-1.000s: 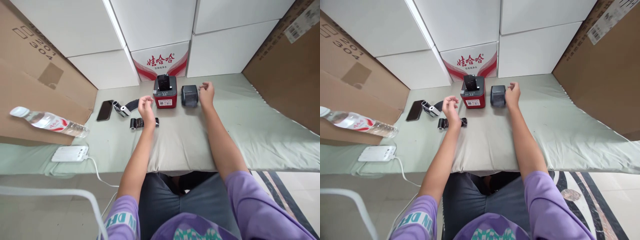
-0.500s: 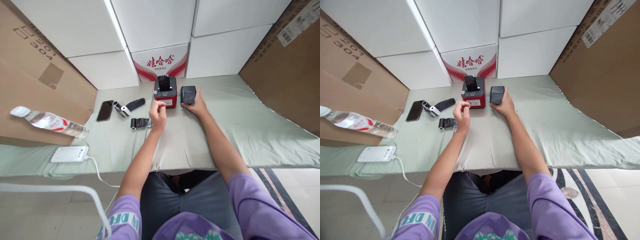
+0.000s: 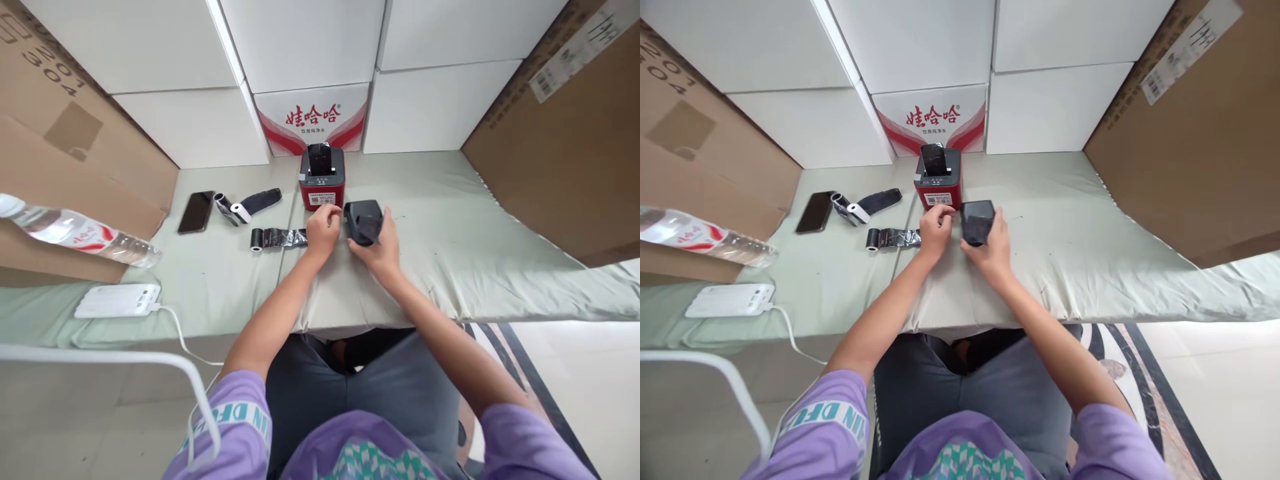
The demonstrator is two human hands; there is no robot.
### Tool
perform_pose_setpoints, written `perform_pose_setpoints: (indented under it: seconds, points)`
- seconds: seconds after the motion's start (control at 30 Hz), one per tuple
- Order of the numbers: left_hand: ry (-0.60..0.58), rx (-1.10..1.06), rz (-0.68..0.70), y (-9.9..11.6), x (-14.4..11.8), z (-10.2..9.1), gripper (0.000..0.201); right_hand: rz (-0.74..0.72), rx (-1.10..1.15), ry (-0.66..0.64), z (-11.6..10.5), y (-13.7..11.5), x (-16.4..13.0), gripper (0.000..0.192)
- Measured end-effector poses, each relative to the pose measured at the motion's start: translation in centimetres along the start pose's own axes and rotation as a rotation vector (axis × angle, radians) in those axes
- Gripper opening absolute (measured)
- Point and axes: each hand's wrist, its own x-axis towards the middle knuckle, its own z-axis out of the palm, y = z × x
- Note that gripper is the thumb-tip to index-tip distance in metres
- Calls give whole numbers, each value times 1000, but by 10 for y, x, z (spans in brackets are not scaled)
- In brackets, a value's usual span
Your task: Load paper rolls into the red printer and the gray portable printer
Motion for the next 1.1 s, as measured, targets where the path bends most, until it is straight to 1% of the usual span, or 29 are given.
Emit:
perform_pose_setpoints:
  seconds: [0.07,0.13,0.2,0.27,0.33,0.4,0.47,0.5,0.53,0.57,0.6,0.63,0.7,0.77,0.8,0.83,0.87,0.9,0.97,1.1]
  points:
    - [-15,-54,-28,3,-2,-10,29,-18,17,-72,6,-15,-26,118]
    - [4,-79,-51,7,-11,-26,36,-33,9,-114,18,-30,-42,114]
    - [32,-58,-72,10,-28,-41,41,-39,-17,-137,29,-40,-51,112]
    - [0,-12,-124,8,-48,-52,45,-38,-30,-147,35,-45,-56,113]
    - [-57,-8,-192,3,-64,-54,51,-36,-5,-162,34,-42,-55,118]
    - [-93,-46,-237,-4,-72,-51,56,-41,65,-217,22,-32,-46,129]
    - [-100,-88,-262,-9,-74,-46,58,-71,169,-362,2,-18,-25,140]
    - [-96,-100,-273,-11,-73,-44,59,-103,218,-479,-8,-11,-10,138]
    - [-92,-104,-282,-13,-73,-43,59,-142,256,-625,-16,-5,7,128]
    - [-89,-103,-289,-14,-72,-41,59,-158,291,-754,-22,1,25,114]
    - [-87,-100,-291,-15,-71,-41,59,-140,329,-826,-23,5,42,98]
    - [-86,-95,-288,-16,-72,-40,60,-104,369,-833,-19,8,57,80]
    - [-89,-75,-269,-17,-73,-40,59,-22,435,-671,-1,8,76,56]
    - [-105,-9,-233,-16,-75,-40,60,57,507,-428,25,4,78,32]
    - [-119,52,-208,-16,-76,-39,60,103,564,-302,37,2,75,25]
    - [-135,128,-182,-15,-77,-39,61,143,622,-212,46,0,70,21]
    - [-154,209,-157,-14,-78,-38,62,175,678,-156,53,0,64,20]
    - [-177,287,-136,-12,-78,-38,63,196,729,-134,57,-1,60,22]
    - [-220,393,-109,-9,-78,-38,63,206,798,-155,57,0,54,33]
    - [-245,411,-101,-5,-75,-40,60,196,890,-175,51,2,55,56]
